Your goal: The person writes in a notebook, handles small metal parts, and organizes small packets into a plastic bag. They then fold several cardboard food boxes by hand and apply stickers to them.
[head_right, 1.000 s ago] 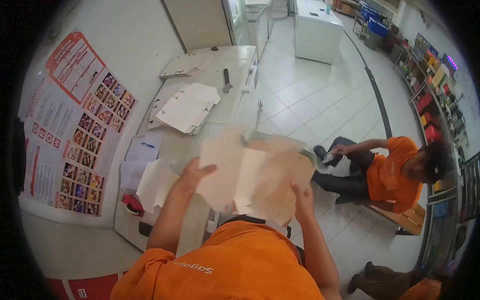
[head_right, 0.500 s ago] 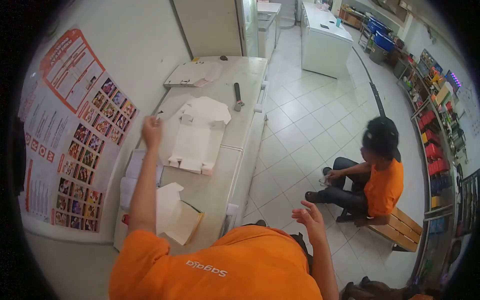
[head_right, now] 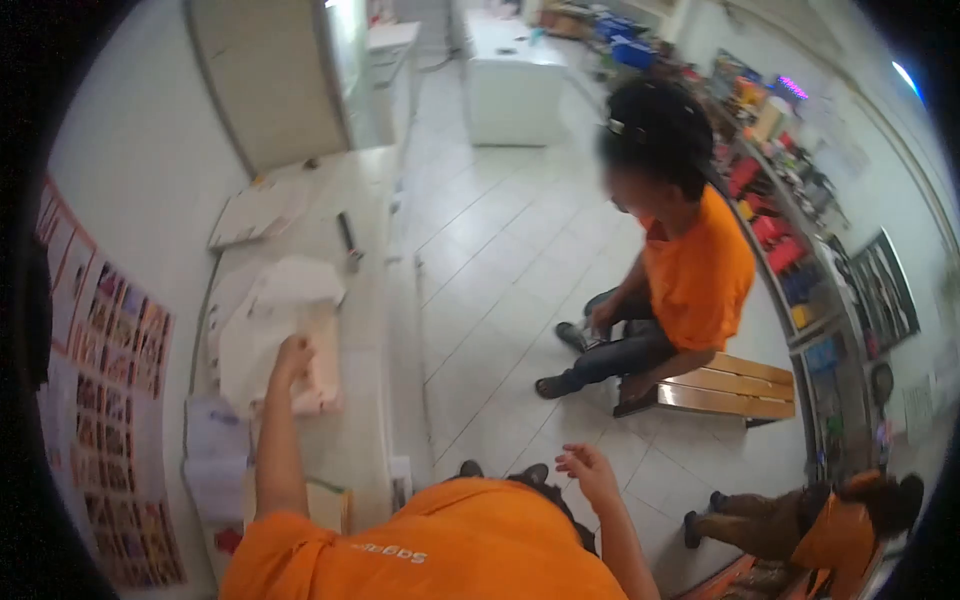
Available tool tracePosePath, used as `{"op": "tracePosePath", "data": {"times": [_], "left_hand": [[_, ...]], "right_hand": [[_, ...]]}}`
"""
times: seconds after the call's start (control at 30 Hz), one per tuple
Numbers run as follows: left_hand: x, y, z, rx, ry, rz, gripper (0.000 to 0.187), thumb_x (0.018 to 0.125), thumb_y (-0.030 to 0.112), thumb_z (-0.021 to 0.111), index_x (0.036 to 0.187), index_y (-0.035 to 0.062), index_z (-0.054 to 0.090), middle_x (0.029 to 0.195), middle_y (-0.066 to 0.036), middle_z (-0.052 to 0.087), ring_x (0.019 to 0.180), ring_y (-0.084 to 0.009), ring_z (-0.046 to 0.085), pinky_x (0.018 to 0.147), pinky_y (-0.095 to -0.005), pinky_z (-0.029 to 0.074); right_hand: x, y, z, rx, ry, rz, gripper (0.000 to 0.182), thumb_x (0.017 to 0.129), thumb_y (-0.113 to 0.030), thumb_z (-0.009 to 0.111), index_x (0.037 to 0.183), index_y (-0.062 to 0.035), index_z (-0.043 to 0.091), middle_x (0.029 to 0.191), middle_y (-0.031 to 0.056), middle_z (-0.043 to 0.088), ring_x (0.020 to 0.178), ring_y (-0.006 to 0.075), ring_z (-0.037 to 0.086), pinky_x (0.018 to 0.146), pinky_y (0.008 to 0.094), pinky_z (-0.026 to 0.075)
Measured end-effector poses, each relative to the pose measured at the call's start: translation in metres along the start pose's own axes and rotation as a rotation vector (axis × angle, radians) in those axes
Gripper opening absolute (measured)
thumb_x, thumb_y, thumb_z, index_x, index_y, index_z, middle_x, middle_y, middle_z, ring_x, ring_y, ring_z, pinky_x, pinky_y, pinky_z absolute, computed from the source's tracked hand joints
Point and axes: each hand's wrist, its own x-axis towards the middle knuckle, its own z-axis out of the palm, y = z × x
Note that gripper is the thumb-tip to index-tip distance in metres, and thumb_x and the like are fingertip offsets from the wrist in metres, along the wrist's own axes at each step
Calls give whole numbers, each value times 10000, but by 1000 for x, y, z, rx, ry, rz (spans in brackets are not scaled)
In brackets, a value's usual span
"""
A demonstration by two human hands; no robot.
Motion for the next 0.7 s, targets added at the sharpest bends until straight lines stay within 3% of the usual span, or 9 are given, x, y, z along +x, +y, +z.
{"op": "tracePosePath", "data": {"times": [0.1, 0.17, 0.33, 0.43, 0.47, 0.53, 0.6, 0.67, 0.7], "left_hand": [[28, -39, -23, 248, 299, 234, 272, 867, 180, 637, 1011, -50, 667, 1021, -262, 681, 944, -437, 650, 857, -492, 502], [39, -34, -71, 209, 356, 0, 279, 927, 116, 478, 1016, -86, 648, 1077, -295, 656, 1033, -474, 605, 914, -514, 478], [-75, 153, -207, -47, 460, 308, 304, 930, 47, 517, 1203, -19, 633, 1116, -217, 687, 970, -275, 676, 820, -389, 545], [-130, 224, -149, -315, 408, 494, 537, 910, 17, 660, 1426, 19, 514, 1328, -182, 618, 1134, -184, 616, 838, -350, 567], [-133, 227, -113, -170, 345, 634, 629, 929, 70, 688, 1499, 28, 426, 1423, -191, 543, 1257, -265, 563, 964, -424, 536], [-178, 266, -22, 21, 260, 1043, 534, 916, 81, 656, 1430, 26, 521, 1393, -211, 564, 1284, -398, 527, 1122, -500, 390], [-217, 296, 61, -152, 30, 1359, 460, 870, -19, 602, 1325, 42, 635, 1262, -198, 622, 1161, -376, 574, 1001, -458, 464], [-272, 309, 113, -492, -313, 1030, 535, 844, -70, 585, 1352, 90, 632, 1396, -198, 512, 1229, -338, 508, 934, -397, 486], [-283, 322, 107, -408, -346, 1138, 582, 820, -55, 635, 1385, 84, 596, 1460, -179, 448, 1300, -334, 458, 955, -415, 482]], "right_hand": [[-10, 17, -2, 51, 7, 34, 278, 1021, -174, 600, 1246, -11, 607, 1095, 114, 725, 964, 201, 710, 833, 318, 526], [-10, 20, 1, 23, -4, 56, 286, 1027, -176, 591, 1257, -6, 602, 1105, 111, 721, 974, 201, 708, 835, 315, 522], [-18, -25, 31, -122, 20, -36, 351, 985, -231, 682, 1260, -20, 632, 1053, 77, 736, 931, 167, 696, 849, 322, 543], [-36, -121, 63, -247, -89, -408, 537, 928, -272, 756, 1377, -54, 558, 1241, 140, 693, 1116, 221, 673, 972, 351, 515], [-42, -149, 76, -187, -76, -593, 636, 911, -268, 773, 1438, -59, 485, 1339, 154, 627, 1195, 241, 631, 1008, 363, 496], [-48, -192, 102, -119, -65, -781, 741, 894, -264, 790, 1499, -63, 413, 1437, 169, 562, 1274, 260, 589, 1044, 375, 476], [-50, -216, 120, 67, 15, -1047, 855, 881, -219, 791, 1554, -56, 289, 1555, 182, 426, 1378, 301, 498, 1078, 395, 448], [-41, -213, 121, -151, 294, -1112, 697, 905, -168, 744, 1495, -36, 399, 1491, 206, 498, 1344, 345, 534, 1084, 404, 442], [-32, -202, 118, -163, 389, -1103, 465, 934, -87, 673, 1374, -19, 540, 1370, 201, 601, 1269, 376, 589, 1062, 430, 461]]}}
